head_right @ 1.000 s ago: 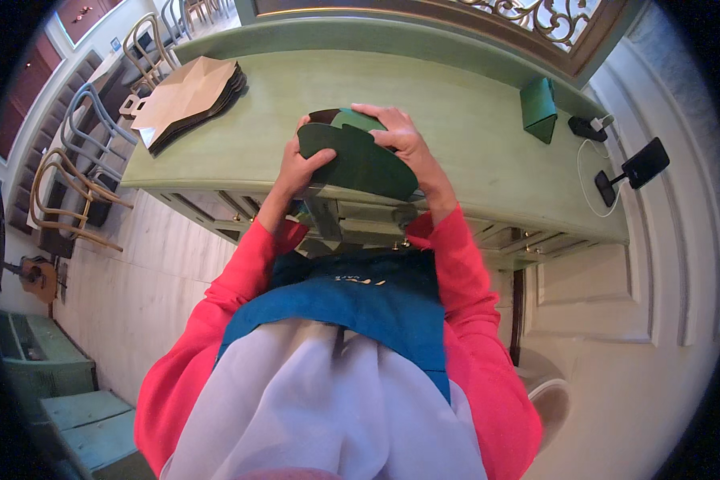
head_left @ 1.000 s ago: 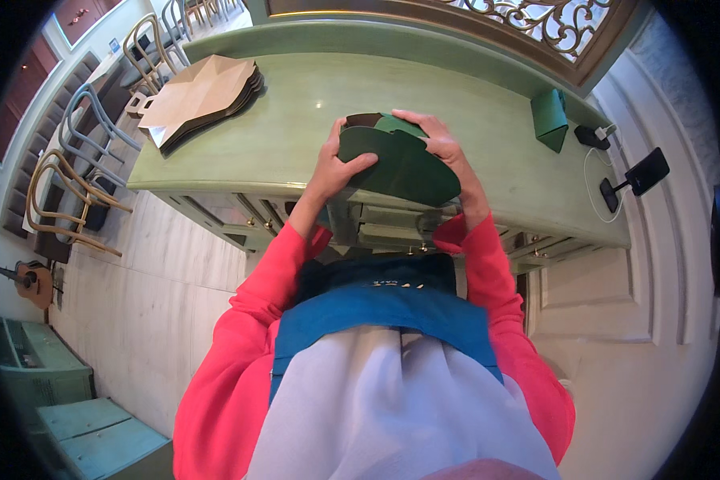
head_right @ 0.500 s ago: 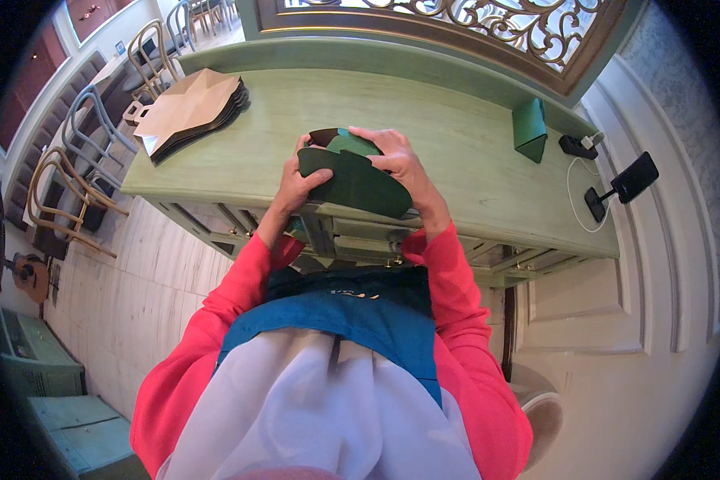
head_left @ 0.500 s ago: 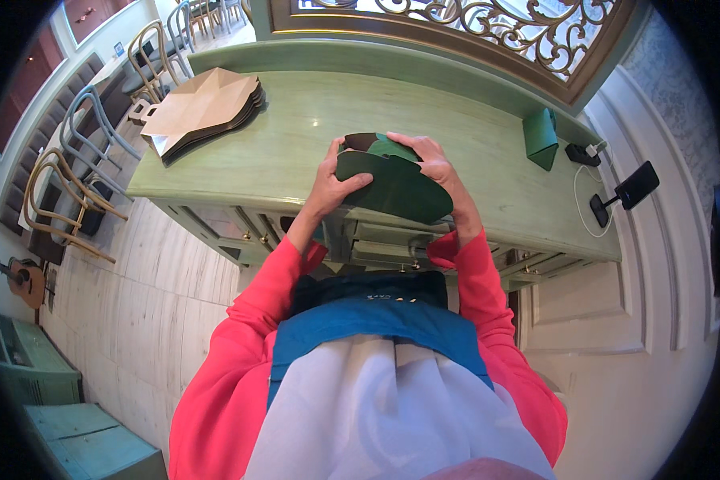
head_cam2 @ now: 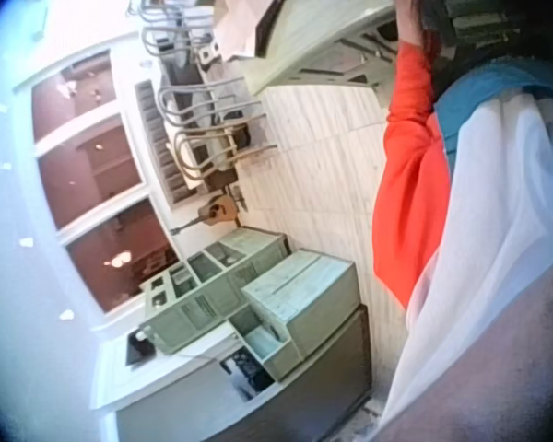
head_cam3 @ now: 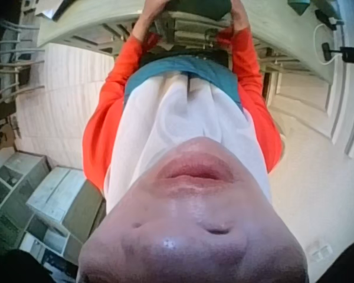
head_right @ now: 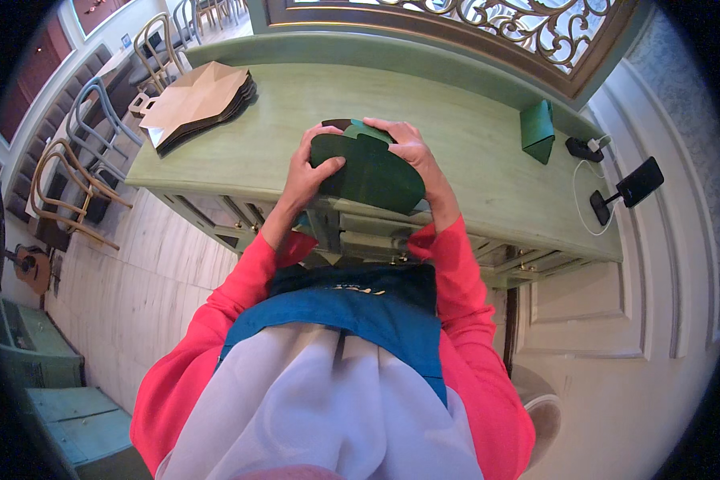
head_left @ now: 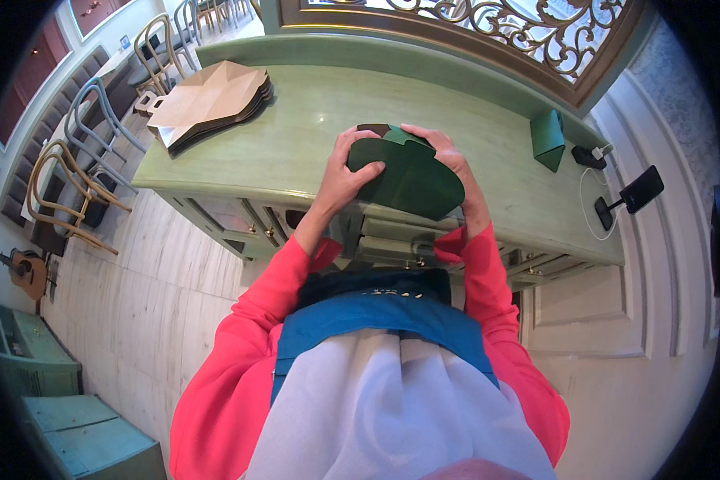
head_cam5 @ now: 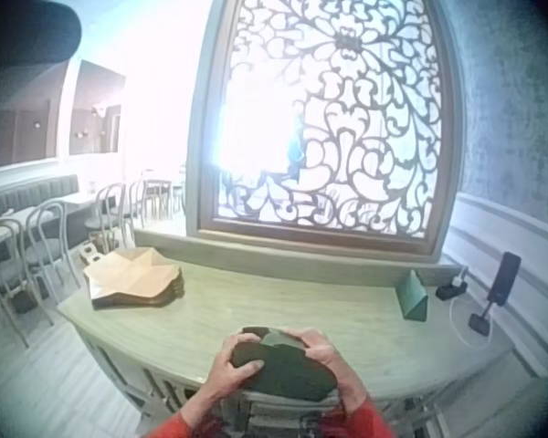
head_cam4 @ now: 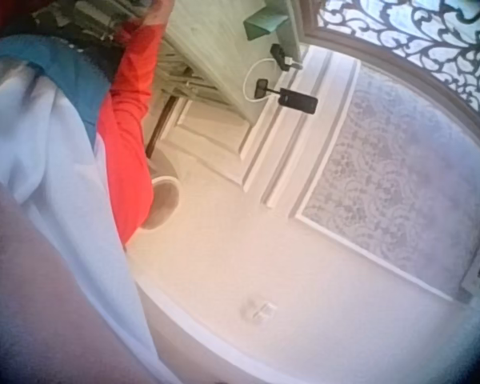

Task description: The person folds and assembles multiple green cardboard takeout boxes by hand on a counter.

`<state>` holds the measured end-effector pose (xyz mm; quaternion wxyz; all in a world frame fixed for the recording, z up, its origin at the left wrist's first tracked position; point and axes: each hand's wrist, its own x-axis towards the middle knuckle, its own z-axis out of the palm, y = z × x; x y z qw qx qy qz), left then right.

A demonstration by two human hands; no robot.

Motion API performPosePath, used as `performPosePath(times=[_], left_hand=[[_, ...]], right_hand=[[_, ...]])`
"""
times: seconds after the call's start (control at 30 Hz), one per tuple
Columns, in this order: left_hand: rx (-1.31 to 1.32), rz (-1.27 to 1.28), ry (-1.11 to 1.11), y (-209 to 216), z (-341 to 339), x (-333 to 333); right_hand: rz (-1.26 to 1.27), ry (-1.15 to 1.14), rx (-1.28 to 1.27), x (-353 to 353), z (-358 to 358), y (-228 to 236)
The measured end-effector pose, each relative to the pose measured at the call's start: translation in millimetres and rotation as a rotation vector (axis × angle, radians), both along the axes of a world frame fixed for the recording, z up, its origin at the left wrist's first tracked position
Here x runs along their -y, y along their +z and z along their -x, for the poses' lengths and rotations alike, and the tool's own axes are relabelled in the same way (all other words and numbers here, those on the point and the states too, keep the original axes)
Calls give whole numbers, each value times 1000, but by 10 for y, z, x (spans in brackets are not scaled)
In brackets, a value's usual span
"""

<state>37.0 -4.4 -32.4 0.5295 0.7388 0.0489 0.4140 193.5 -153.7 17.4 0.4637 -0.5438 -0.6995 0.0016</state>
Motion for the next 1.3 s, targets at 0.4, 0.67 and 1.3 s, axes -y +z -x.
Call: performPosePath(times=[0.4, 0.67, 1.3], left_hand=[[21, -113, 60, -85, -38, -46], [-6, 22, -3, -35, -52, 2], [-9, 220, -71, -83, -61, -63]], right_hand=[[-36, 10, 1, -47, 8, 22], [1, 67, -127, -40, -30, 3], [-4, 103, -284, -54, 38, -39]])
